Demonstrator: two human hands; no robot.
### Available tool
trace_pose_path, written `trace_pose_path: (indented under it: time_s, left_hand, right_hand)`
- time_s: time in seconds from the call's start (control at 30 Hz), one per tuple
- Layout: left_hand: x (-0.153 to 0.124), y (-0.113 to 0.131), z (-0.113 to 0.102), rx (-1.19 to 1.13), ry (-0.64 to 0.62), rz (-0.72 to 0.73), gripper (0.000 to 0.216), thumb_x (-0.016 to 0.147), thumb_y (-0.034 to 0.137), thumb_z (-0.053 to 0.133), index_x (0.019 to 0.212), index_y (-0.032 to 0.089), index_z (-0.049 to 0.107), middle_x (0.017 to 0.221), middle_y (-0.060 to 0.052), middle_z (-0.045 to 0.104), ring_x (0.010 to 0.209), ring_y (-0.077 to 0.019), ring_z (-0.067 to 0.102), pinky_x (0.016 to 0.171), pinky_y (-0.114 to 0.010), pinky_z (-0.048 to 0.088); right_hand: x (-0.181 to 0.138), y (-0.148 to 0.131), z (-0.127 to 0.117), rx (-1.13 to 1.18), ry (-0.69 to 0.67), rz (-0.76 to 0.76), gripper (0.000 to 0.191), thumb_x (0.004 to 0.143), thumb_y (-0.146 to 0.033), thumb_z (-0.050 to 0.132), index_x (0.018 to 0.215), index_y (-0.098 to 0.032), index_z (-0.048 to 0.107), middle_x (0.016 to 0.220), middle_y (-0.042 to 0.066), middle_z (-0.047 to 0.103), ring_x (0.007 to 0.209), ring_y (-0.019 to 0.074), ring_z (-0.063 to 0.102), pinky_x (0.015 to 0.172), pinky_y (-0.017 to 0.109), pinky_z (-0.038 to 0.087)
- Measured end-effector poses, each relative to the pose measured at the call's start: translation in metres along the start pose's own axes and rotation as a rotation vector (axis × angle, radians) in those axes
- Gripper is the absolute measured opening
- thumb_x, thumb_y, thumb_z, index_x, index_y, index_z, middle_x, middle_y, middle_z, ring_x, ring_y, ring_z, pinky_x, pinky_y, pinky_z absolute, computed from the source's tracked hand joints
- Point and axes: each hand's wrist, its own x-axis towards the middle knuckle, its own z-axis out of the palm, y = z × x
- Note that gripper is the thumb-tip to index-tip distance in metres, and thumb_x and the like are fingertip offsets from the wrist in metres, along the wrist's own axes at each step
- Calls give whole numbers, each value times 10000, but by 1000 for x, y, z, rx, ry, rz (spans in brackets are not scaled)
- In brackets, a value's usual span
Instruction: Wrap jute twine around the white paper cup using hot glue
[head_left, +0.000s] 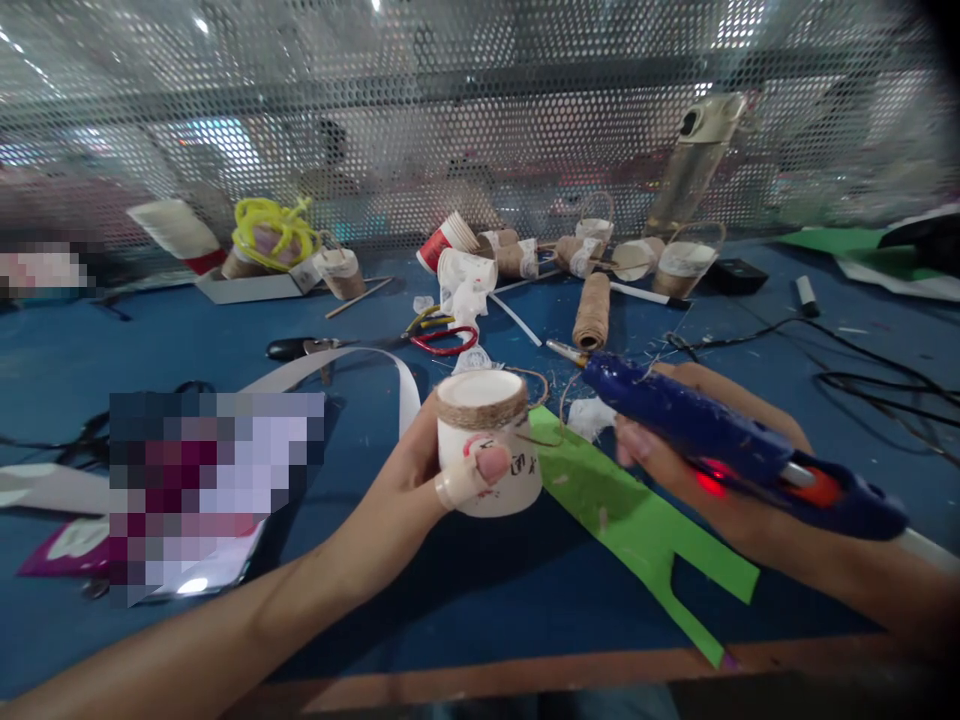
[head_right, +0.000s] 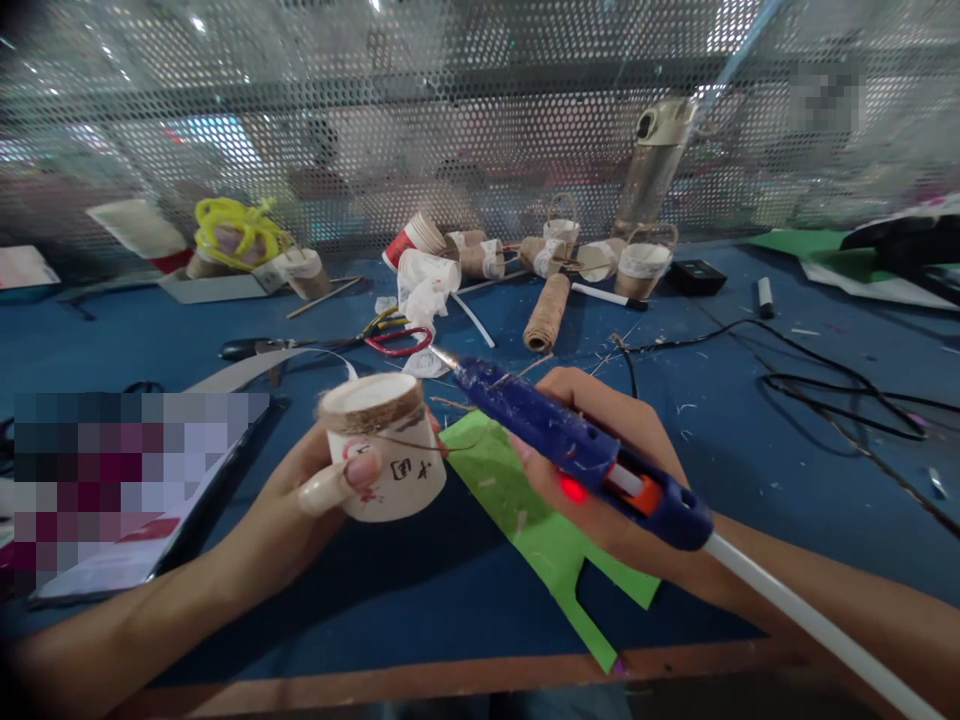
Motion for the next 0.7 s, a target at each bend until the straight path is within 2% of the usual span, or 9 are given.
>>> trace_pose_path:
  time_s: [0.07, 0.13, 0.27, 0.4, 0.5, 0.53, 0.6, 0.7]
  left_hand:
    - [1, 0, 3, -18, -31, -5, 450, 986, 443, 766, 1410, 311, 695, 1400, -61, 759, 1286, -311, 693, 1001, -333, 577]
    - [1, -1, 5, -32, -41, -15, 433, 989, 422, 770, 1400, 310, 697, 1394, -58, 763, 1287, -304, 692, 1020, -335, 569]
    - [3, -2, 9, -36, -23, -25, 442, 992, 398, 780, 1420, 331, 688, 1394, -33, 763, 1289, -270, 685, 1037, -309, 549]
    - [4, -2, 10, -23, -19, -31, 463, 994, 405, 780, 1441, 335, 679, 1380, -32, 764, 1265, -260, 689, 1027, -307, 549]
    - [4, -1, 10, 14, -5, -38, 440, 975, 423, 800, 1391, 319, 703, 1351, -32, 762, 1264, -260, 674, 1032, -302, 542]
    - [4, 0, 10, 24, 0, -47, 439, 967, 432, 808, 1377, 314, 707, 1337, -34, 761, 1262, -264, 670, 1032, -306, 543]
    - [4, 1, 11, 36, 6, -74, 464, 948, 451, 825, 1372, 307, 704, 1323, -41, 757, 1256, -276, 666, 1030, -322, 548]
    - [4, 3, 12, 46, 8, -101, 519, 918, 488, 847, 1378, 302, 693, 1311, -46, 757, 1232, -280, 670, 1012, -327, 554]
  right_hand:
    - [2, -2, 4, 87, -8, -4, 166, 935, -227, 754, 991, -352, 660, 921, -51, 733, 767, 175, 715, 681, 292, 587]
    - [5, -2, 9, 156, -46, -3, 267, 891, -233, 830, 1084, -360, 696, 1033, -50, 763, 879, 177, 763, 768, 281, 632]
    - [4, 4, 17, 327, -112, 16, 415, 806, -157, 914, 1123, -349, 728, 1075, -62, 789, 981, 161, 785, 903, 259, 641]
    - [-3, 9, 24, 529, -146, 92, 515, 736, -71, 940, 1114, -349, 728, 1035, -72, 762, 838, 130, 763, 764, 225, 644]
    - [-6, 7, 26, 470, -30, 89, 457, 751, -92, 936, 1067, -334, 713, 973, -68, 763, 749, 121, 724, 679, 221, 616]
    - [-7, 6, 25, 411, 46, 32, 390, 782, -113, 917, 1030, -327, 706, 943, -67, 762, 751, 125, 721, 680, 226, 606]
    - [-6, 4, 22, 281, 68, -43, 337, 823, -112, 880, 999, -325, 688, 962, -59, 772, 797, 147, 744, 741, 265, 624]
    - [-5, 3, 18, 211, 107, -34, 321, 848, -151, 873, 1018, -343, 681, 921, -61, 774, 754, 156, 735, 690, 276, 612]
